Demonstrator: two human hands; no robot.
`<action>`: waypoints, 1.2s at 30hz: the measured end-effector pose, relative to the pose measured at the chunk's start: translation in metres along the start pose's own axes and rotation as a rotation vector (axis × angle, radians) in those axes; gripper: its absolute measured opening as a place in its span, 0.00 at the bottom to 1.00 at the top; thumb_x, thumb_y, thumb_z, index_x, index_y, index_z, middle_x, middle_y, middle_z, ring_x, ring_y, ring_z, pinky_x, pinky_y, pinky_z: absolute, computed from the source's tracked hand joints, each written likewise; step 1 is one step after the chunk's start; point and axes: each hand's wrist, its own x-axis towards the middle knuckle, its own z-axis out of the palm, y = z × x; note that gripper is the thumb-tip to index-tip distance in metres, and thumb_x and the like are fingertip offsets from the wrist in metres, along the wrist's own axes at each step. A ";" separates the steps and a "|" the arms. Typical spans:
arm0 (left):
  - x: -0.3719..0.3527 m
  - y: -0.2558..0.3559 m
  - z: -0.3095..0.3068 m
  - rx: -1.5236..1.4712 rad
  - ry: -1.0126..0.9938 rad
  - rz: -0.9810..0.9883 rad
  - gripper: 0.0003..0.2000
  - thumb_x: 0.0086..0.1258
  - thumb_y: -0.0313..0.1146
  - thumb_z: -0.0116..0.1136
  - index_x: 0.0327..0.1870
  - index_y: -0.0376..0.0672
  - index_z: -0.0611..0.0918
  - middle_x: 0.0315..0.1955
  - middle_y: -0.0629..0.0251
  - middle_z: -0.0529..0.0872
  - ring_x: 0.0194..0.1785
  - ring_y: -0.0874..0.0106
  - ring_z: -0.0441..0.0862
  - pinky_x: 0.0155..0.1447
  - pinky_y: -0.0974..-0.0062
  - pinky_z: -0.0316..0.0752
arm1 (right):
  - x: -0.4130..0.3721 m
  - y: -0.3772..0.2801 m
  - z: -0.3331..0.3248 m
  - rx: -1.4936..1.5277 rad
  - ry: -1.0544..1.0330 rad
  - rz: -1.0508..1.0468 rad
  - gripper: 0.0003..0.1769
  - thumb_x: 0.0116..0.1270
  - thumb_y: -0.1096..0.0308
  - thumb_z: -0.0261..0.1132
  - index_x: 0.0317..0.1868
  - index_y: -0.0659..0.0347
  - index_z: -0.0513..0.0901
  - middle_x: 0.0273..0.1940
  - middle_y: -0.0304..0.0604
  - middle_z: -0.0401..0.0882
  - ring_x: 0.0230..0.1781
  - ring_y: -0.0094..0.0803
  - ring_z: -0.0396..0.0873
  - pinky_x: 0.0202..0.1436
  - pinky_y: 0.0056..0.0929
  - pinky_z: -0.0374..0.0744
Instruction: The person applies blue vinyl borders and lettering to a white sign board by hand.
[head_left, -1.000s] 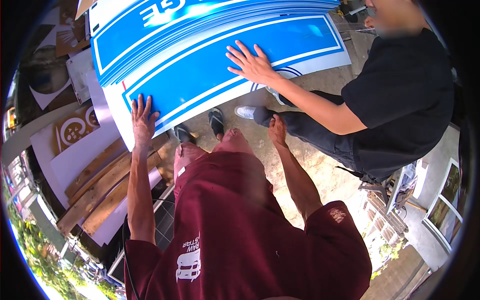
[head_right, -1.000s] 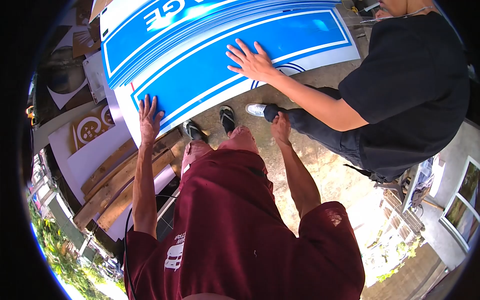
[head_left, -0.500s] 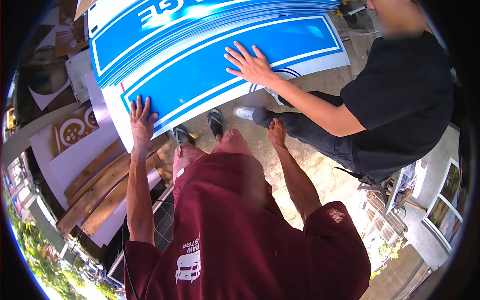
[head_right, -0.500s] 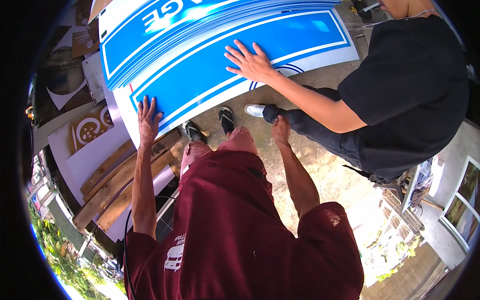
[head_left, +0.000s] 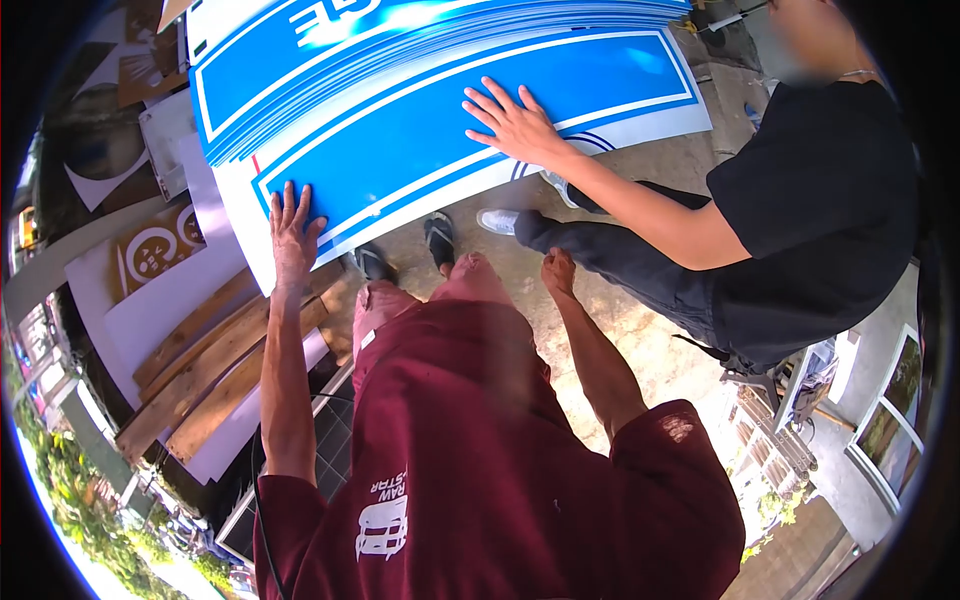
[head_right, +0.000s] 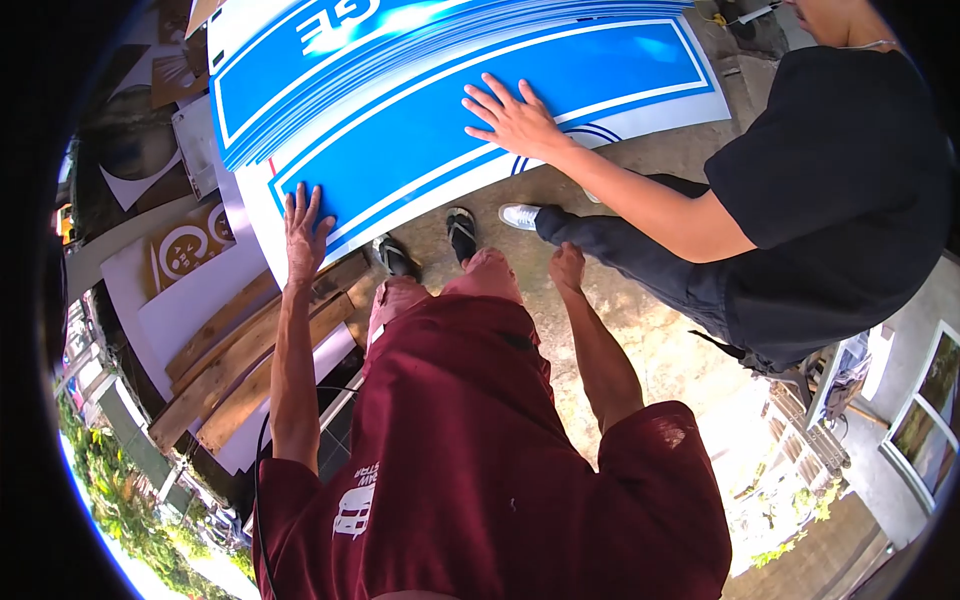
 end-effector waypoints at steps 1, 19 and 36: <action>0.000 0.001 -0.001 0.001 -0.003 -0.004 0.30 0.75 0.53 0.57 0.77 0.59 0.69 0.81 0.62 0.56 0.84 0.50 0.46 0.83 0.47 0.49 | -0.002 0.002 0.003 -0.003 -0.026 0.003 0.13 0.66 0.66 0.58 0.45 0.61 0.85 0.43 0.59 0.85 0.47 0.58 0.82 0.55 0.50 0.80; -0.090 -0.136 -0.065 -0.630 0.463 -0.695 0.14 0.74 0.31 0.62 0.59 0.41 0.86 0.26 0.69 0.90 0.18 0.87 0.71 0.20 0.85 0.63 | -0.027 -0.051 -0.005 0.256 -0.816 0.307 0.19 0.74 0.54 0.59 0.52 0.58 0.84 0.34 0.37 0.82 0.27 0.24 0.80 0.27 0.30 0.79; -0.195 -0.329 0.003 -0.915 -0.854 -1.194 0.18 0.71 0.55 0.61 0.50 0.52 0.83 0.22 0.71 0.80 0.17 0.84 0.63 0.19 0.81 0.54 | -0.101 -0.204 -0.062 0.574 -0.757 0.417 0.18 0.75 0.56 0.62 0.48 0.64 0.84 0.39 0.42 0.85 0.35 0.29 0.82 0.36 0.29 0.80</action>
